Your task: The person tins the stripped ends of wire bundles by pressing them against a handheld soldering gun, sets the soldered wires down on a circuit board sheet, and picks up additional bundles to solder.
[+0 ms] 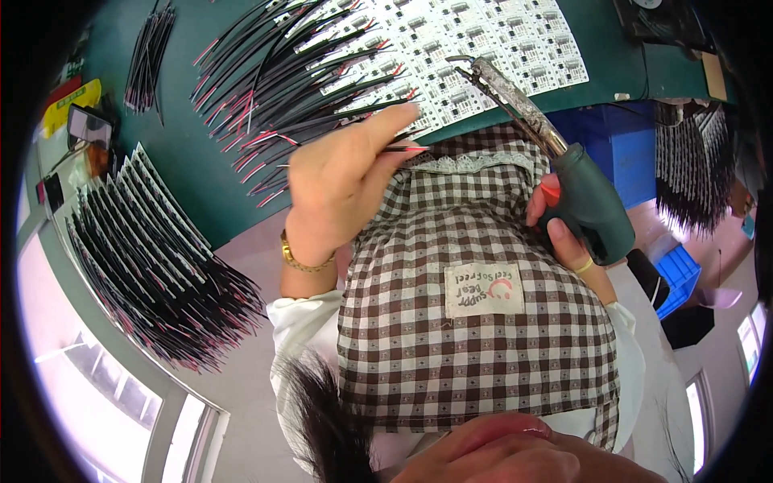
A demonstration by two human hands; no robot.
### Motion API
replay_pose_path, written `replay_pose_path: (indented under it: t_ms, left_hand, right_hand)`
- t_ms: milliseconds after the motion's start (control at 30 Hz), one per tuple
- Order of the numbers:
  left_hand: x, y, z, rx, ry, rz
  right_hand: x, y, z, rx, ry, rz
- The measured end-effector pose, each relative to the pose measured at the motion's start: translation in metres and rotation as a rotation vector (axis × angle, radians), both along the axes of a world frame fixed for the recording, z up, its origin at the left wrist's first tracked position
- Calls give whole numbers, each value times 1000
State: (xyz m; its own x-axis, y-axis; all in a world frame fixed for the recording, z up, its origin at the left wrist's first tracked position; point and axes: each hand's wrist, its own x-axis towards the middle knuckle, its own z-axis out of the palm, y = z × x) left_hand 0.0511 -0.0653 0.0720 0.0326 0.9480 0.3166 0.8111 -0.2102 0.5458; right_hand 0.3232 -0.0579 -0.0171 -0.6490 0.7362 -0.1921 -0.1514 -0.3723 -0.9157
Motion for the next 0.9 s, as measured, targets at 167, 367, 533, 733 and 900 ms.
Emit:
replay_pose_path:
  t_ms: [167,367,533,733,900]
  left_hand:
    - [4,-8,-17,-65,-46,112]
    - [7,-6,-28,18,81,144]
    - [8,-8,-23,-6,108,165]
    - [-5,-8,-15,141,71,5]
    - [-4,-13,-19,32,-85,35]
  right_hand:
    - [0,-3,3,42,14,-10]
    - [9,-3,2,83,26,40]
    - [15,1,9,145,-68,84]
    - [12,-5,6,91,33,-38]
    - [11,-4,4,91,45,-28]
